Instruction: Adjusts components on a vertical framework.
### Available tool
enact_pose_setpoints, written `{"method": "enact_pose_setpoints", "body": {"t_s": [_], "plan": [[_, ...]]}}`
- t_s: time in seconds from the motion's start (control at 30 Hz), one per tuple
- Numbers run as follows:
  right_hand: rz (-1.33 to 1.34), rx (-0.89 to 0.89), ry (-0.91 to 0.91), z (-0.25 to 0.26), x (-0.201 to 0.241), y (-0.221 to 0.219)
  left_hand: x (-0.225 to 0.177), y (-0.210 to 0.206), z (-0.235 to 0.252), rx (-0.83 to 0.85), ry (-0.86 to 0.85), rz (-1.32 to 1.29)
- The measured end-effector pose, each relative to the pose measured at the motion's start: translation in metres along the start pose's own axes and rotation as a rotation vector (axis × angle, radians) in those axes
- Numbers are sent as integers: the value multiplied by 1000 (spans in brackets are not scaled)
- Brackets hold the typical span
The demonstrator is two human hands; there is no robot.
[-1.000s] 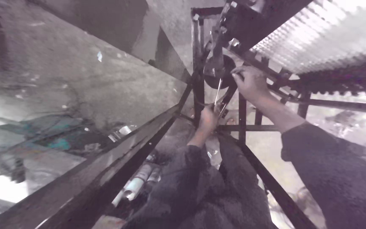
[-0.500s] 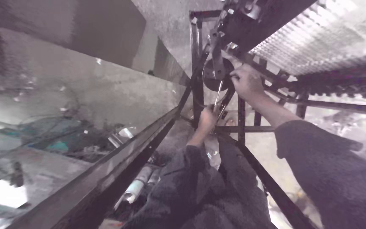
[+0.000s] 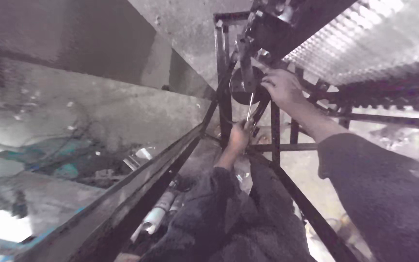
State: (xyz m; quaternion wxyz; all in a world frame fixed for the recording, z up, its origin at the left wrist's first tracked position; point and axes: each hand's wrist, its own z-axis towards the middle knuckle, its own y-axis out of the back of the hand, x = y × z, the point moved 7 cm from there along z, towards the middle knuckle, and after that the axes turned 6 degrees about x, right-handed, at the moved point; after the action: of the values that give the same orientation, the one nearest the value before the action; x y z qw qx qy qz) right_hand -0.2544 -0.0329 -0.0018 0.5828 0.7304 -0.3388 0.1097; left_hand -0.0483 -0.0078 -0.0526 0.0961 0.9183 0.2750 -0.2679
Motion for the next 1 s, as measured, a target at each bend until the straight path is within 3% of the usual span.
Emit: {"method": "enact_pose_setpoints", "body": {"t_s": [0.17, 0.33, 0.47, 0.63, 1.0], "plan": [[-37, 12, 28, 8, 1, 0, 0, 2, -1, -8, -15, -97], [-59, 98, -56, 5, 7, -4, 3, -11, 0, -51, -21, -224], [-102, 35, -49, -2, 9, -10, 2, -11, 0, -77, -7, -125], [-102, 77, -22, 15, 12, -4, 0, 0, 7, -59, -4, -39], [-78, 40, -38, 18, 6, -4, -15, -26, -5, -44, 11, -340]]}}
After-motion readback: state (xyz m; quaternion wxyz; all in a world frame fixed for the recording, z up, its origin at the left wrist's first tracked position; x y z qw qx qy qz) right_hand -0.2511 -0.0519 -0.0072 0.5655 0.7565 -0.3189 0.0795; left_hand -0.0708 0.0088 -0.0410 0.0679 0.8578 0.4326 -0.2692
